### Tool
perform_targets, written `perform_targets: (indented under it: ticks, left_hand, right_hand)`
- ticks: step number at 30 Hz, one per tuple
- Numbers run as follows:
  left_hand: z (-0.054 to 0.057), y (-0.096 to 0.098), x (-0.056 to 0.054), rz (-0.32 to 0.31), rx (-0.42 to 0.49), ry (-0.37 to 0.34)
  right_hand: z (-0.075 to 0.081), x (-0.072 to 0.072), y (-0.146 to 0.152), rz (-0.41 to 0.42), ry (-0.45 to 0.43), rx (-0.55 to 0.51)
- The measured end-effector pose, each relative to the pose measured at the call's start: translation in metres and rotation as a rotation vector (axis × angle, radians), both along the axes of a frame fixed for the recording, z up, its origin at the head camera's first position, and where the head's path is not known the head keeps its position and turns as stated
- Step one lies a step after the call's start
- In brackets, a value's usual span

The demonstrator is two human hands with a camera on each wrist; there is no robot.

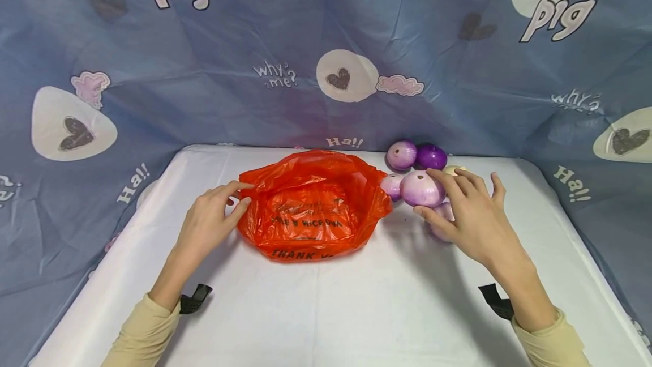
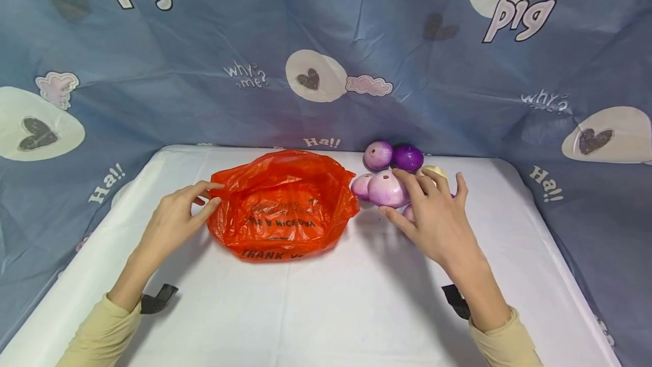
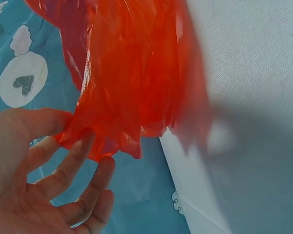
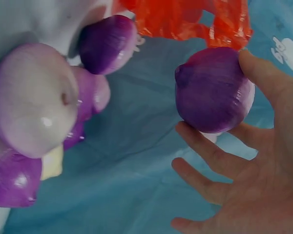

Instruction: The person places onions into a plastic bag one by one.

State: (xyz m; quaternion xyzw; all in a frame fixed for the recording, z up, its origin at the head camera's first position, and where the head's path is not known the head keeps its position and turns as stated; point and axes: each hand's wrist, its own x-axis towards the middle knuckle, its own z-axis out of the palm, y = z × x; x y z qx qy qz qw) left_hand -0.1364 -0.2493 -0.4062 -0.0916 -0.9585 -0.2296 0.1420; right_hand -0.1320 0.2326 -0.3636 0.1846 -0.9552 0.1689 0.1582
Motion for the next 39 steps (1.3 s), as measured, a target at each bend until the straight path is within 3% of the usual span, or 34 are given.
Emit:
perform_targets:
  ticks: [16, 31, 39]
  left_hand:
    - [0.002, -0.002, 0.000, -0.014, 0.004, 0.017]
    - [0.001, -0.002, 0.002, -0.008, -0.010, 0.016]
    - [0.002, 0.000, 0.001, -0.006, -0.012, 0.013]
  right_hand:
    - [0.027, 0.017, -0.019, 0.011, 0.123, -0.007]
    - [0.030, 0.021, -0.053, 0.168, 0.184, 0.056]
    - [0.031, 0.018, -0.068, 0.212, 0.196, 0.054]
